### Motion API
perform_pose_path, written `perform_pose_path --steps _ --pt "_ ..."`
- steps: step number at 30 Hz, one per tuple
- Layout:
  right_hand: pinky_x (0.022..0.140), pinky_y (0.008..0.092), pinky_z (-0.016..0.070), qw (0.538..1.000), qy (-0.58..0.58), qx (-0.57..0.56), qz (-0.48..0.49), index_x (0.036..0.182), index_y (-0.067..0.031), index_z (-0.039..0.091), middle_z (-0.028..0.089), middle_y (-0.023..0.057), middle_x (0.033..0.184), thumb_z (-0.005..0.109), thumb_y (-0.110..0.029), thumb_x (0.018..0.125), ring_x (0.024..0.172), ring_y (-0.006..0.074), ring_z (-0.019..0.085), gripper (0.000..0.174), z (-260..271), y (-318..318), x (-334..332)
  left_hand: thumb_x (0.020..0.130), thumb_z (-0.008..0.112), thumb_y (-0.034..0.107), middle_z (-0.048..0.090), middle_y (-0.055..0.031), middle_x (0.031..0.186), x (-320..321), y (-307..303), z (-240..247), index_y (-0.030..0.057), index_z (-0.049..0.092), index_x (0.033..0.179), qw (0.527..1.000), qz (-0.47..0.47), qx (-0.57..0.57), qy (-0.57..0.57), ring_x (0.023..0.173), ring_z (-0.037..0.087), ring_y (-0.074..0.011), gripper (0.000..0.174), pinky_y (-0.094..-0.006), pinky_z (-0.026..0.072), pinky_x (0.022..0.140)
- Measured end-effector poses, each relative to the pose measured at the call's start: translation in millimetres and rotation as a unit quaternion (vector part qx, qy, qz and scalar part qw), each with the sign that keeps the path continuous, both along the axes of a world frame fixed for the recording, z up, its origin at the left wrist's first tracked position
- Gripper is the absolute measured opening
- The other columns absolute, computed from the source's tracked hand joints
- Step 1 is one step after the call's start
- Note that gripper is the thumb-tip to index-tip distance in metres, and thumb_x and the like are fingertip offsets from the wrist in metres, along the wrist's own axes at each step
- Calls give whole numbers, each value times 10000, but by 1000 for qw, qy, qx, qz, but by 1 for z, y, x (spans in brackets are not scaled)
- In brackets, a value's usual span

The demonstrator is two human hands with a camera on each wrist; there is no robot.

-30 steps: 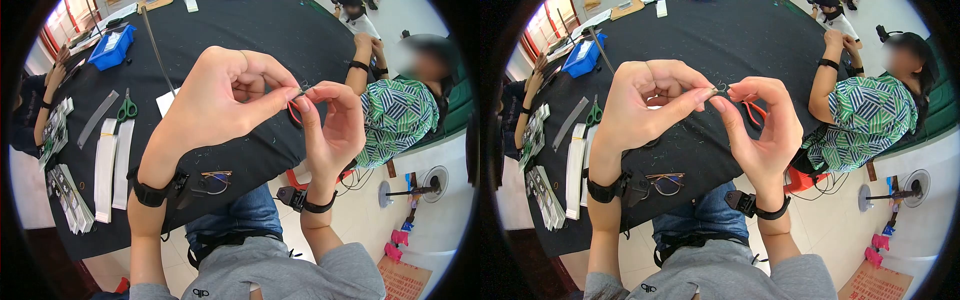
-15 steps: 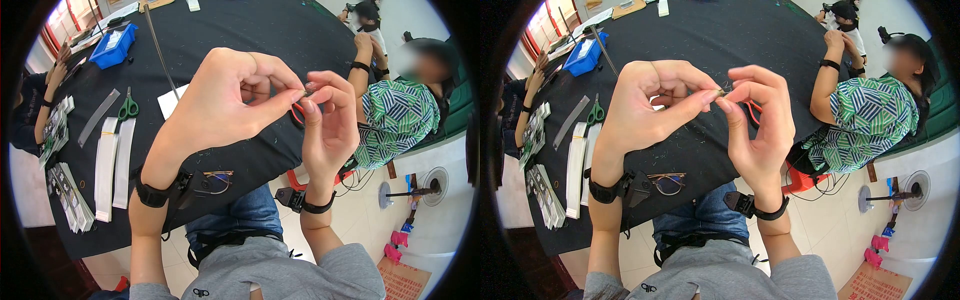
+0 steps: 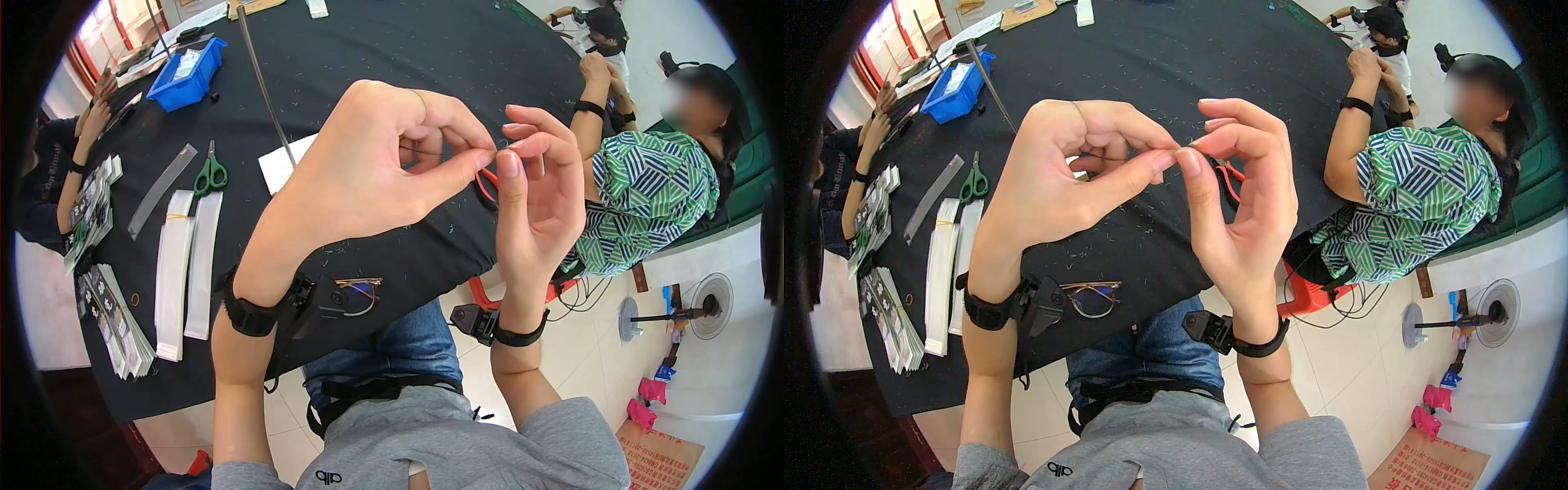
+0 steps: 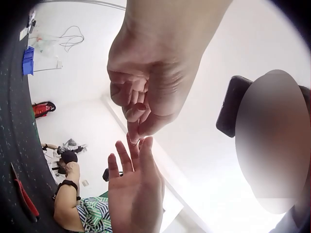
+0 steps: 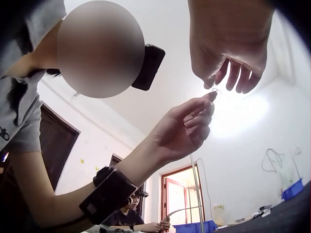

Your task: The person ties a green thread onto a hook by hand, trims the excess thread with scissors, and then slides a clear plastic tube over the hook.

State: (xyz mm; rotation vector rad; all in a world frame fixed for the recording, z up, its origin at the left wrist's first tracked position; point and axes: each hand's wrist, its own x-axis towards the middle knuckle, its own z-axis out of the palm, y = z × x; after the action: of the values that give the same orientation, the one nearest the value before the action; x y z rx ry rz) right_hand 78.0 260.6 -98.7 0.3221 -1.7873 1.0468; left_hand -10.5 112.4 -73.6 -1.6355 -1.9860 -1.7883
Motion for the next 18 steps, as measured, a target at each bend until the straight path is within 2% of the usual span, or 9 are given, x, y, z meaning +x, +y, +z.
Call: perform_pose_path --steps 4,9,13,15,16,18 --pt "774 265 484 1000 -16 -2 0 930 11 542 564 173 1144 653 -2 841 894 152 565 142 -1 1 0 811 661 4 634 5 654 0 0 1 14 700 916 1000 4 -4 6 503 429 20 113 -162 318 462" --pt "826 298 472 997 -16 69 -17 915 -5 542 571 170 1150 651 -22 840 923 186 572 133 0 4 2 814 664 5 633 4 660 1 -3 5 16 703 916 1000 6 -27 -4 503 428 19 109 -163 312 460" --pt "840 312 465 1000 -9 25 -3 906 -5 546 585 169 1123 643 -21 841 940 198 571 118 0 2 9 828 667 28 642 -9 681 2 -4 6 2 698 928 999 13 -34 -8 514 455 13 108 -161 323 457" --pt "821 299 467 998 -37 25 -49 895 -8 552 594 159 1111 644 -9 830 950 202 573 112 -6 11 13 848 660 54 658 -36 717 0 -6 4 -14 689 950 995 33 19 -94 526 485 -1 126 -159 344 454" --pt "821 299 467 998 -38 23 -46 895 -8 552 594 159 1111 644 -9 830 950 202 573 112 -10 17 13 848 660 54 658 -36 717 1 -10 7 -14 689 950 995 36 18 -95 526 485 -1 126 -159 344 454" --pt "814 310 463 979 -159 43 -123 894 -10 558 601 153 1076 649 -15 822 964 232 576 117 -22 30 12 867 649 84 666 -65 749 8 -23 15 -28 678 970 973 71 -15 -218 533 516 -24 155 -159 378 460"
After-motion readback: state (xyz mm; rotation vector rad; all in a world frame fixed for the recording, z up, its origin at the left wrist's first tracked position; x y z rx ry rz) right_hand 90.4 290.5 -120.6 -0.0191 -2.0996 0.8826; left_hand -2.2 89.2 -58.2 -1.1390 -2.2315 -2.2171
